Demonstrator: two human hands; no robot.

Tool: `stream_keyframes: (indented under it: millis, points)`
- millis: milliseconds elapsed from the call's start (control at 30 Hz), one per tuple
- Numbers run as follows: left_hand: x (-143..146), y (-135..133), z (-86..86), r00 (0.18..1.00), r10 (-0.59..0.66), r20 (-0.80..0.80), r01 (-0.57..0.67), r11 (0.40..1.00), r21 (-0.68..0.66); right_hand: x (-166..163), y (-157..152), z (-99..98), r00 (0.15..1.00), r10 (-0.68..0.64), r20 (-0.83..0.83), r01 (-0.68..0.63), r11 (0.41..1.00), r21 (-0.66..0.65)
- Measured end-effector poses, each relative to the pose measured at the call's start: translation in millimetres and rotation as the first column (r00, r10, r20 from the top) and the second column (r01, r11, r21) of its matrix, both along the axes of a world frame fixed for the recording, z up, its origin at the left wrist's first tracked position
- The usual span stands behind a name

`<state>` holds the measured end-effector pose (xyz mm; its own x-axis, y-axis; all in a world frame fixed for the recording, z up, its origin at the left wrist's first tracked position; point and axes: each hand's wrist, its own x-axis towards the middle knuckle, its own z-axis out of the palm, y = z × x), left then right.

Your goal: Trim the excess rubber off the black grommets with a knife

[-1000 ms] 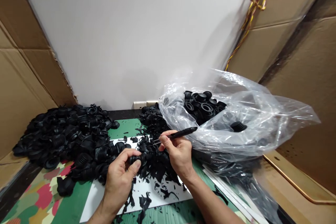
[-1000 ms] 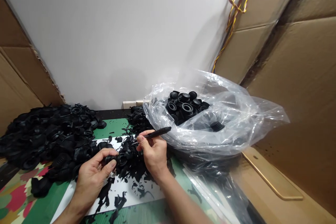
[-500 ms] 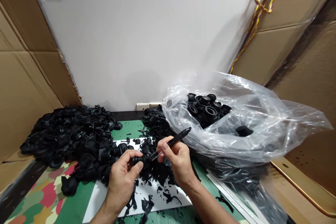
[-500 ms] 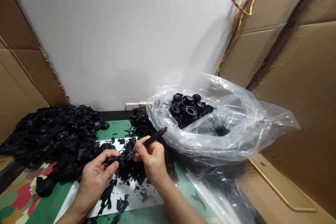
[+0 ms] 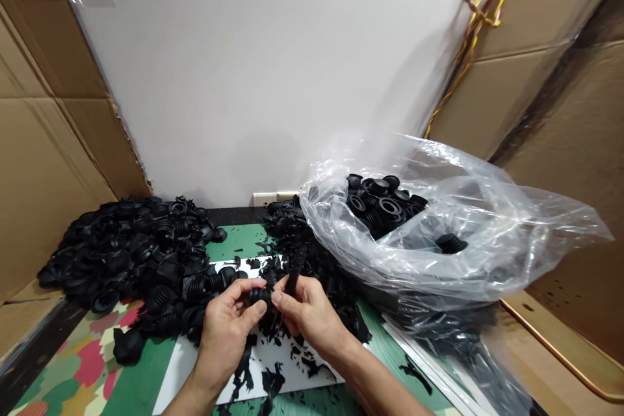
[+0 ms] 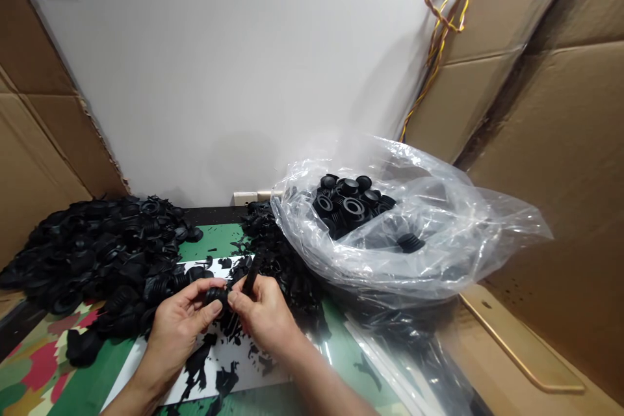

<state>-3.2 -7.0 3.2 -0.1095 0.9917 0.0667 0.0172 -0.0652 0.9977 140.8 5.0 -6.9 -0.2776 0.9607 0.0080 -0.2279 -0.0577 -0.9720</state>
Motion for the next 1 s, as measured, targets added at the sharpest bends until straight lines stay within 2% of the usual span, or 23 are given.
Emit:
stream_keyframes:
  millis: [167,333,400,467,567,700,767,1000]
  points:
    - [0.9,1.1,5.1,0.998,0.022,0.061,-0.019,0.999,-0.045,-0.5,0.5,2.2,1.000,-0.017,-0.011,0.017,0.999,-0.039]
    - [2.1,0.2,2.3,0.998,0.048,-0.030,-0.046,0.997,0.065,0.2,0.6,2.2,1.000,-0.012,0.028,0.013,0.999,-0.046]
    - [1.9,-0.4,-0.9,0.993,0.075,-0.094,-0.062,0.990,0.127,1.1,-0.2,2.1,0.995,-0.040,0.090,0.040,0.999,0.011]
    - [1.3,-0.8,-3.8,0.986,0.088,-0.139,-0.066,0.985,0.158,1.9,-1.9,2.7,0.975,-0.135,0.179,0.109,0.983,0.145]
    - [0.2,-1.2,-6.2,0.983,0.093,-0.156,-0.065,0.983,0.174,2.7,-5.0,3.0,0.909,-0.305,0.285,0.175,0.898,0.404]
    - [-1.0,-1.3,-7.2,0.974,0.100,-0.205,-0.063,0.981,0.182,3.7,-5.9,0.2,0.846,-0.419,0.330,0.100,0.732,0.674]
    - [-1.6,-1.5,-7.8,0.966,0.105,-0.238,-0.058,0.979,0.197,4.1,-5.3,-1.4,0.825,-0.452,0.341,0.057,0.666,0.744]
    - [-4.0,-1.9,-10.4,0.915,0.126,-0.382,-0.011,0.957,0.289,6.1,-2.6,-5.0,0.709,-0.555,0.436,-0.112,0.521,0.846]
